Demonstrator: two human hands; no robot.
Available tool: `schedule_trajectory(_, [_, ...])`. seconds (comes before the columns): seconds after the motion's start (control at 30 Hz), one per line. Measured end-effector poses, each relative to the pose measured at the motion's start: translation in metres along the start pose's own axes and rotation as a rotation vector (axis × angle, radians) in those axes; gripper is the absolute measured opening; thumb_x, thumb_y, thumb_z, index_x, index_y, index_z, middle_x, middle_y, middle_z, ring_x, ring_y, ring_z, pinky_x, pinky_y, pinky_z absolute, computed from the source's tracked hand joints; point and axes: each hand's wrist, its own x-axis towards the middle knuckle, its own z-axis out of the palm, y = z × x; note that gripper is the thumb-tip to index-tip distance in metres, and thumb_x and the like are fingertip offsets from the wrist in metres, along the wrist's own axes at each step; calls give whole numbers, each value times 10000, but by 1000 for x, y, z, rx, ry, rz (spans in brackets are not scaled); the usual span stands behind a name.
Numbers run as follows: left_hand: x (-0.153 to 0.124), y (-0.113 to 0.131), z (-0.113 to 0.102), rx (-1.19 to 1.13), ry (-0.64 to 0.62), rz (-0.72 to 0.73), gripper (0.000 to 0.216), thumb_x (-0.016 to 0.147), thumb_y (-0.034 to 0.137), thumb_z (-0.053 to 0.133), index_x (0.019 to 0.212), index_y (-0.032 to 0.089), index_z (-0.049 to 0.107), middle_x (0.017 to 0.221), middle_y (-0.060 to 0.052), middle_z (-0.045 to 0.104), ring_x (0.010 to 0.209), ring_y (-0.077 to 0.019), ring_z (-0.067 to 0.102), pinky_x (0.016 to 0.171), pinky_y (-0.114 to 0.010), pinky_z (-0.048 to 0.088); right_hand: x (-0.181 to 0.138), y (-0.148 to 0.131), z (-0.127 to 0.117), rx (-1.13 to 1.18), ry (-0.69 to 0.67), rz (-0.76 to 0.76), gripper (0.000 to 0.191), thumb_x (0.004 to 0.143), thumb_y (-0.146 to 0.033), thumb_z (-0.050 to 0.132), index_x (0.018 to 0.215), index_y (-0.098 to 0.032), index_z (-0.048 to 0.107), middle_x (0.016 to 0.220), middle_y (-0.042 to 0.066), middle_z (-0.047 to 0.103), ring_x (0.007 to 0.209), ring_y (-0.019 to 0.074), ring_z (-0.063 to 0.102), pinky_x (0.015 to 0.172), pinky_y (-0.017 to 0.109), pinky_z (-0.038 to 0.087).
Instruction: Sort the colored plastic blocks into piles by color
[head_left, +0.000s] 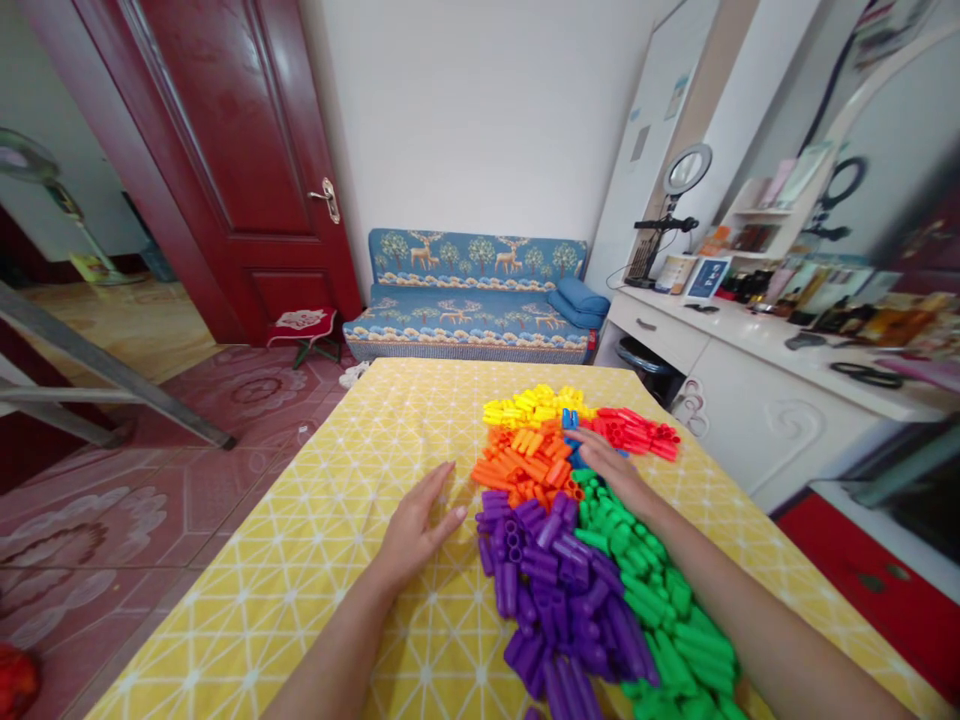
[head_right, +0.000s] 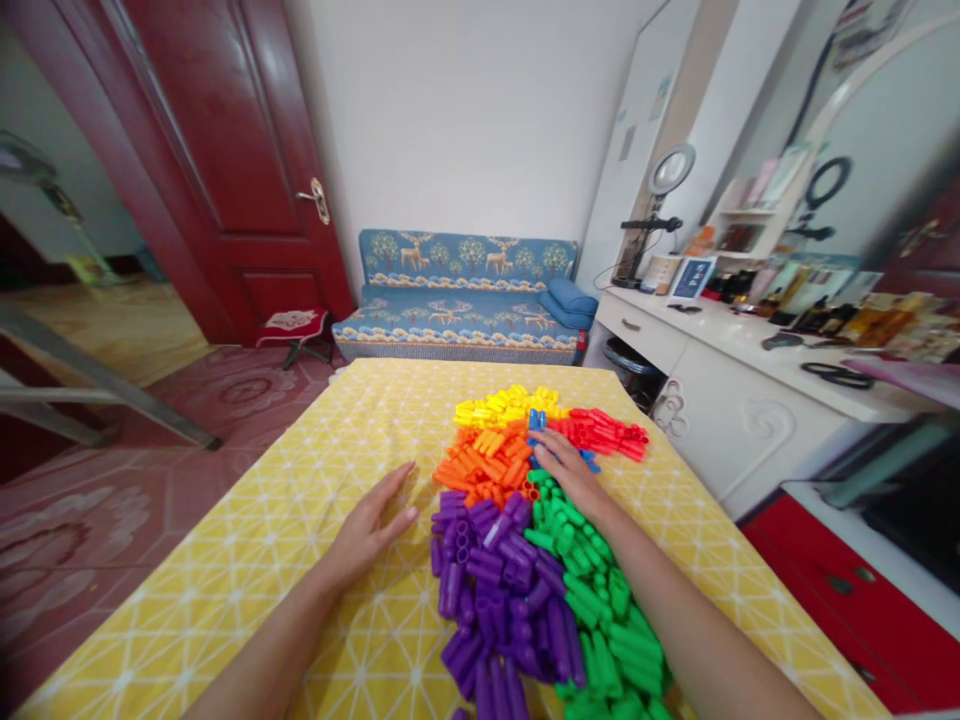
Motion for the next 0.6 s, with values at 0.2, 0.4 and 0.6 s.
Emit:
schedule_trajectory(0.2, [-1, 2, -2, -127, 12, -21, 689, 876, 498, 522, 1471, 234, 293, 1533, -82, 299, 1408, -267, 274, 1162, -466, 214, 25, -75, 53, -258, -310, -113, 639, 838, -687, 411, 1280, -254, 569, 1434, 89, 432, 1342, 302, 356, 1113, 506, 249])
schedule_trajectory(0.4, [-6, 2, -8, -343, 104, -81, 552, 941, 475, 400, 1436, 234, 364, 1529, -66, 315, 1417, -225, 254, 1180, -442, 169, -4, -151, 90, -306, -499, -437, 542, 882, -593, 437, 1268, -237, 572, 1294, 91, 576, 1195, 270, 510, 1018, 441, 386])
schedule_trajectory(0.6, [-6, 4, -9, -273, 146, -53, 490, 942, 479, 391, 1354, 232, 491, 1474, -71, 411, 1382, -228, 328, 1169, -445, 202, -95, -129, 40, -452, -248, -455, 573, 888, -478, 501, 1425, -349, 349, 1470, 8, 401, 1335, 269, 373, 1137, 500, 203])
